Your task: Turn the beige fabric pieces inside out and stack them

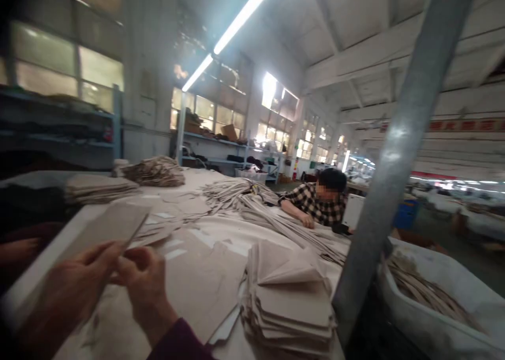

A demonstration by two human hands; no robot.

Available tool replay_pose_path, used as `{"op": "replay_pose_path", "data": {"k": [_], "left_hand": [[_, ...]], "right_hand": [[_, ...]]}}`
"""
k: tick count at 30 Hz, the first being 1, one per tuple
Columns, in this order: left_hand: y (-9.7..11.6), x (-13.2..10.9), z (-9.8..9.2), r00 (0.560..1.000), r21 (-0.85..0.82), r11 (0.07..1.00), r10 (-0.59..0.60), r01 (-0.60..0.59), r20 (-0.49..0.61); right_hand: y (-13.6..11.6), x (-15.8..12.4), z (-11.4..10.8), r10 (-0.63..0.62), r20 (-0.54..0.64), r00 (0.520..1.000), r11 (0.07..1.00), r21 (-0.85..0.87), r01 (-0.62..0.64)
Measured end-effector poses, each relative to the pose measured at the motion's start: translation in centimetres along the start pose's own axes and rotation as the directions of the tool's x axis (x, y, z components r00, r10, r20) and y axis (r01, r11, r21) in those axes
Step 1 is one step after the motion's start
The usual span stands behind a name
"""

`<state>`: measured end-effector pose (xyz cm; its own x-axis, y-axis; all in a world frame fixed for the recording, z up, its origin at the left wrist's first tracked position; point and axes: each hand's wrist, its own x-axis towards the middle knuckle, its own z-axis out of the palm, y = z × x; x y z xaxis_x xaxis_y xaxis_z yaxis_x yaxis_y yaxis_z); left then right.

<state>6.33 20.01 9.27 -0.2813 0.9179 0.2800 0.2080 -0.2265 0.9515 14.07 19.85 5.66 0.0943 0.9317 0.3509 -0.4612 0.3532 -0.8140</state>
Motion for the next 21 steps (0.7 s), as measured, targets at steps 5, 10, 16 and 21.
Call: {"op": "replay_pose_path", "data": {"k": [5,10,16,21], "left_hand": [[-2.7,0.2,2.0,0.967,-0.141,0.981,0.158,-0.131,0.199],[-5.3,0.6,3.5,0.976,-0.247,0.967,0.108,-0.059,0.191],[-5.9,-0.1,4.3,0.987,-0.287,0.956,0.103,-0.064,0.124],[-6.4,0.2,4.3,0.982,-0.308,0.951,0.074,-0.018,0.172]], "right_hand": [[0.7,-1.0,-3.5,0.015,0.085,0.996,0.998,-0.067,-0.010],[2.2,-0.6,-5.3,0.072,0.125,0.990,0.988,-0.141,-0.054],[2.6,-1.1,-5.7,0.106,0.119,0.987,0.978,-0.194,-0.081],[2.7,-0.8,-6.2,0.119,0.091,0.989,0.968,-0.233,-0.095]]}}
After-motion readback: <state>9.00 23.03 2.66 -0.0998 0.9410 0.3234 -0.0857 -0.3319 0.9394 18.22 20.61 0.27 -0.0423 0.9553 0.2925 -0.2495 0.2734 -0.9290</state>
